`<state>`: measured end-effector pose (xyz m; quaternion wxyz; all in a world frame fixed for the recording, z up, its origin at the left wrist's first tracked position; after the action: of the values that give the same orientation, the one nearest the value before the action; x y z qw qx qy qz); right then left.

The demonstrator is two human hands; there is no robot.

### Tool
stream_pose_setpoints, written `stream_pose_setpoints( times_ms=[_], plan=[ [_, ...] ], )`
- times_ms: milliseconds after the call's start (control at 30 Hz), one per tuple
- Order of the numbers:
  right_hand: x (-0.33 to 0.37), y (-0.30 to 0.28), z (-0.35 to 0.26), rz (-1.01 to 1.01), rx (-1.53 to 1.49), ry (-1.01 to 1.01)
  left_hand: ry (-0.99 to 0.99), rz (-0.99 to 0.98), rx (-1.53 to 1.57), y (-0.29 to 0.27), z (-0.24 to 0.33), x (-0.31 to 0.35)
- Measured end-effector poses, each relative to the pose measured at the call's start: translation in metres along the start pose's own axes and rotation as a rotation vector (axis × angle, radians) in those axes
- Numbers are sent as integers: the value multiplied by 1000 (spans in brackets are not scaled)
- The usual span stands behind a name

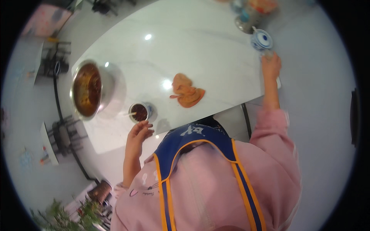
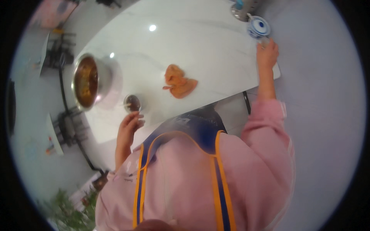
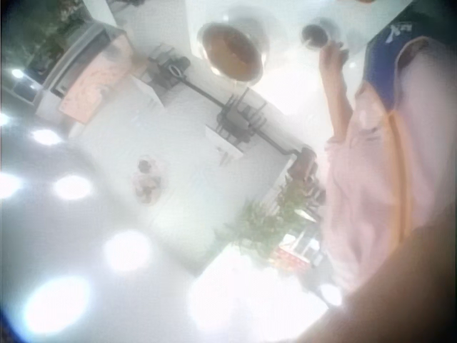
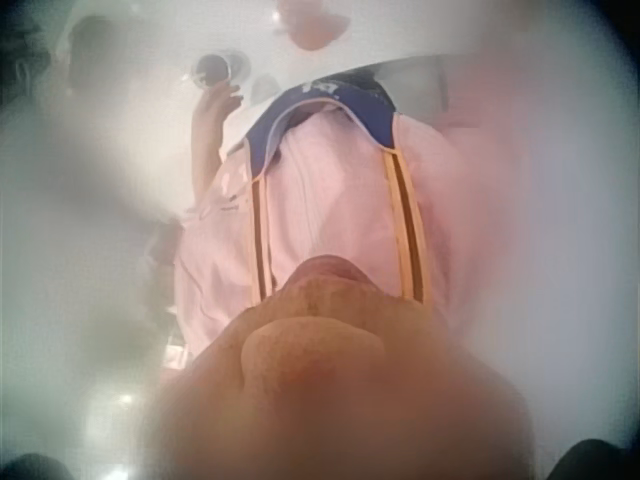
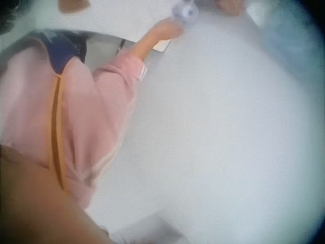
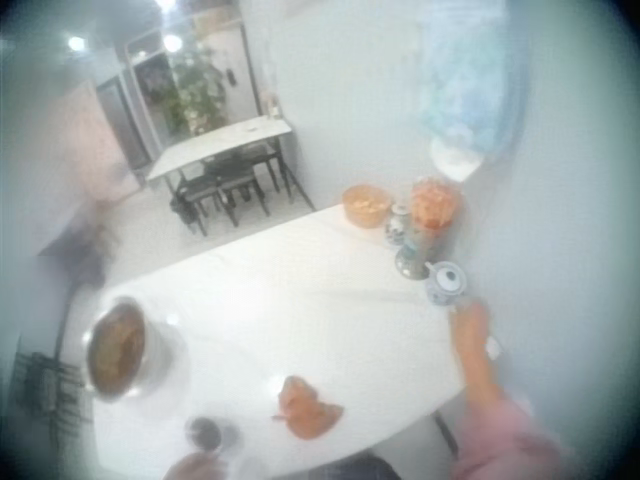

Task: The person wipes a white table with an orange cloth, moving cups and a bowl aside to reach different areas. They clean around and under the items, then return the cups and bowl to their original positions.

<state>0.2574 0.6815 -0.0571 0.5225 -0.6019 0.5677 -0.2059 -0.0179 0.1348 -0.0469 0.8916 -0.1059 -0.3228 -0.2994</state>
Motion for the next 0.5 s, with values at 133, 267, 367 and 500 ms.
stream_pose_setpoints(
  times_ms=[133,267,367,500],
  plan=[
    [100,13,-150,-287,-385,-603,216,300,148,-54,8,6],
    [200,41,-259,-489,-420,-782,288,473,37,-100,8,4],
    [222,58,-293,-497,-480,-787,311,477,-402,-101,14,-4],
    [211,81,-286,-663,-819,-563,455,360,-760,-71,28,-19]
  ],
)
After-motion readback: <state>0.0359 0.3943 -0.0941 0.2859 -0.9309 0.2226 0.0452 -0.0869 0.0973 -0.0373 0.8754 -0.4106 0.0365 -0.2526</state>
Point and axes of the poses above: each hand's wrist, its own x-axis away from the middle knuckle, its own y-axis out of the palm, z = x × y, the point moved 10 cm from there along -x, towards the middle knuckle, and after that the axes turned 1 degree about x, right-handed, at the moved point
